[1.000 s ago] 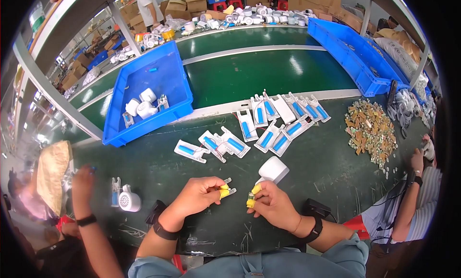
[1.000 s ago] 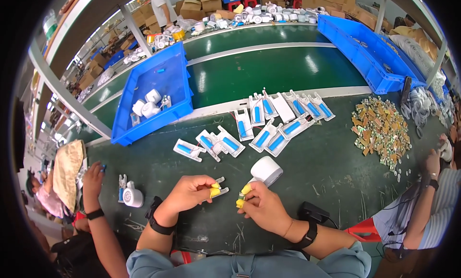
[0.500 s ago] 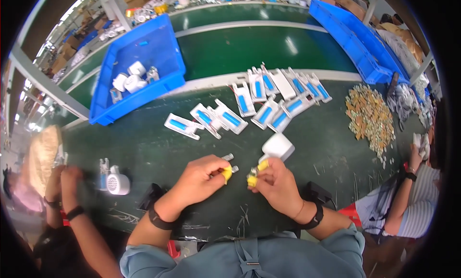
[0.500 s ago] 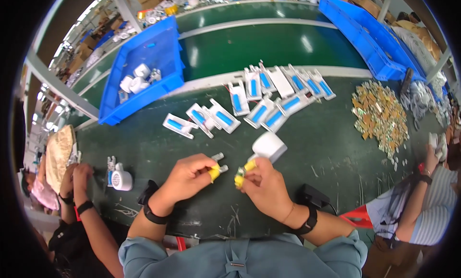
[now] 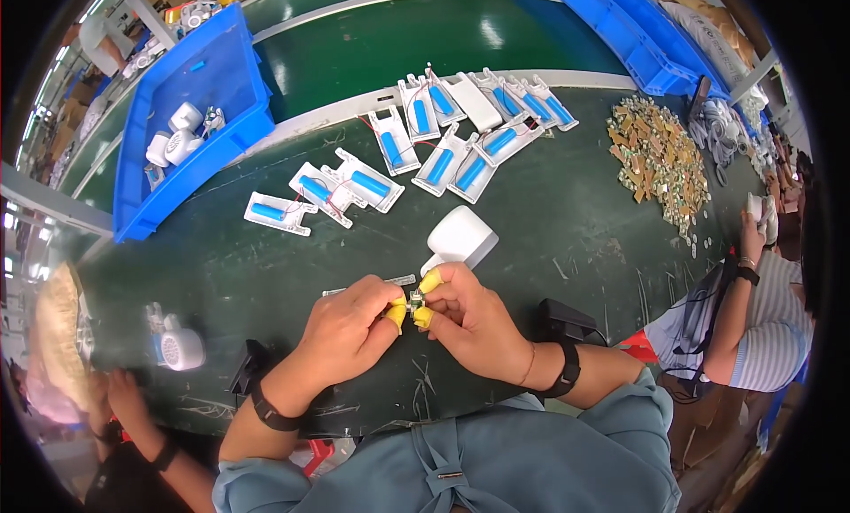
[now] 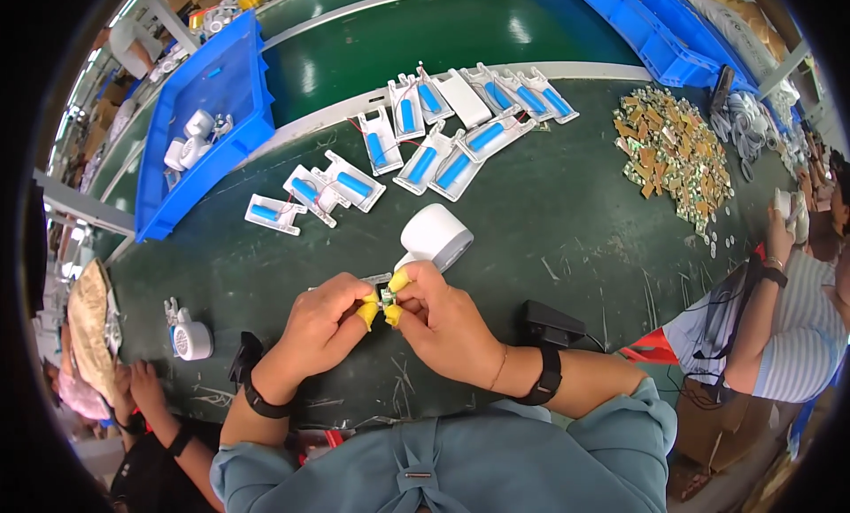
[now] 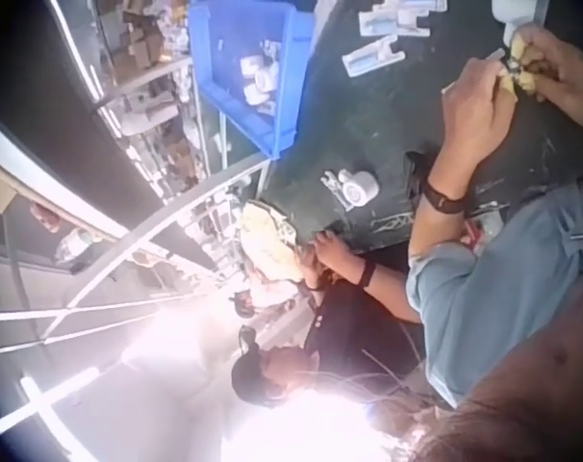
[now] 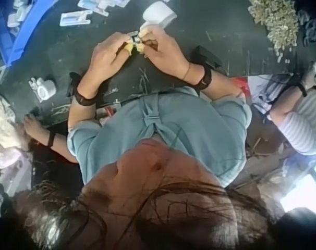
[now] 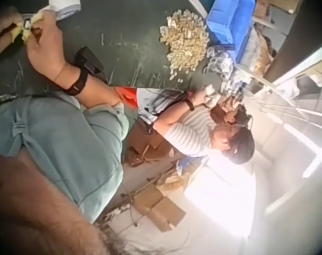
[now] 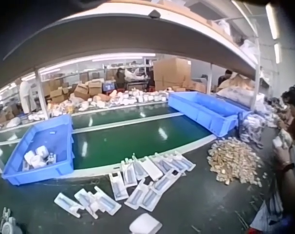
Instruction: The person picks up a fan housing and a circuit board, connects the wires, and fits the board into the housing. They then pick up a battery pack, connect its wires to the board, and place the battery into the housing before repeating the process.
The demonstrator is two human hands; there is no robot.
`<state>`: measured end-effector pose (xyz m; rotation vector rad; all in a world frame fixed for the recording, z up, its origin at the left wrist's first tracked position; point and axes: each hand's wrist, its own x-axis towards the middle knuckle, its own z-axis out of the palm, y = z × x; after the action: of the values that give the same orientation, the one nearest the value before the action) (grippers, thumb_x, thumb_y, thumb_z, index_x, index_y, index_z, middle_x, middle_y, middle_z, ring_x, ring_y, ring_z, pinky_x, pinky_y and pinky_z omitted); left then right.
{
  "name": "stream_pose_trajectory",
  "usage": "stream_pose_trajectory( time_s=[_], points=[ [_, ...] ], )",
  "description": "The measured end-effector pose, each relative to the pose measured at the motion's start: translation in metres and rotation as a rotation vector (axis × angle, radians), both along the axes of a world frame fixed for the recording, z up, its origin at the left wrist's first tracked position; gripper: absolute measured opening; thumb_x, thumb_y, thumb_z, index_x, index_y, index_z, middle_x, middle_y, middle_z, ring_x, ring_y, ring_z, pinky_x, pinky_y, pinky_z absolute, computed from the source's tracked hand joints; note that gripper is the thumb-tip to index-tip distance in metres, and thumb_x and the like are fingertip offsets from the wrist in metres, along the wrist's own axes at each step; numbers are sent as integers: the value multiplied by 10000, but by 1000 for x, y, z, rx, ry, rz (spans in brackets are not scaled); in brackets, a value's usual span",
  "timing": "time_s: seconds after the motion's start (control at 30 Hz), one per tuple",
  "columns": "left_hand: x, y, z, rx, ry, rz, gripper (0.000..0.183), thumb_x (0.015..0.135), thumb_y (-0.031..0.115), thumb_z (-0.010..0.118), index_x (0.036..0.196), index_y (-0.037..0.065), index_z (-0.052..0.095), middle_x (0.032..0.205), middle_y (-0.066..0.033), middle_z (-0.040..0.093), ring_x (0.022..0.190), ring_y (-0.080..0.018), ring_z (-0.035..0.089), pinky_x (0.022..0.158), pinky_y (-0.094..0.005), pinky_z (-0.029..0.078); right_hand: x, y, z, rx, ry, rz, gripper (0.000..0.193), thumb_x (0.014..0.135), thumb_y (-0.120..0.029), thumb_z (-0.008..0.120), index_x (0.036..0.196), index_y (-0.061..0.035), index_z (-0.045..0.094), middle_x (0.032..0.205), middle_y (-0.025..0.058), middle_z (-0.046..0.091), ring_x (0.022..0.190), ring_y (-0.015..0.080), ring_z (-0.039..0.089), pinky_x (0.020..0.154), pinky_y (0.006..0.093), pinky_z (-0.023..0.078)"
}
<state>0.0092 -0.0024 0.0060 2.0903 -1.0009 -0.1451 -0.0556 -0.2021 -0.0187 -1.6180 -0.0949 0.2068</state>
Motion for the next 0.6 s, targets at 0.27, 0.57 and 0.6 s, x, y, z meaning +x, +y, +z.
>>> stream_pose_trajectory(
  time_s=[0.27,0.57,0.6],
  points=[
    [-2,-2,1,34,-49,-31,269,759,77,650,1018,66,579,883,-91,610,711,-305,633,589,-389,507,-2,5,10,-214,-250,-53,461,872,114,526,1277,10,334,1029,137,648,866,203,695,742,305,554],
    [-3,-3,-1,35,-40,27,246,769,87,640,1005,63,575,875,-92,609,702,-310,629,590,-392,505,-5,5,8,-281,-254,-63,501,868,116,524,1313,13,315,976,145,632,839,234,701,728,306,555],
    [-3,-2,0,38,-61,17,246,767,88,639,1003,61,576,867,-91,605,695,-309,627,585,-394,503,-5,5,7,-289,-270,-55,499,869,115,524,1310,9,316,970,145,633,832,235,702,725,306,556]
  ],
)
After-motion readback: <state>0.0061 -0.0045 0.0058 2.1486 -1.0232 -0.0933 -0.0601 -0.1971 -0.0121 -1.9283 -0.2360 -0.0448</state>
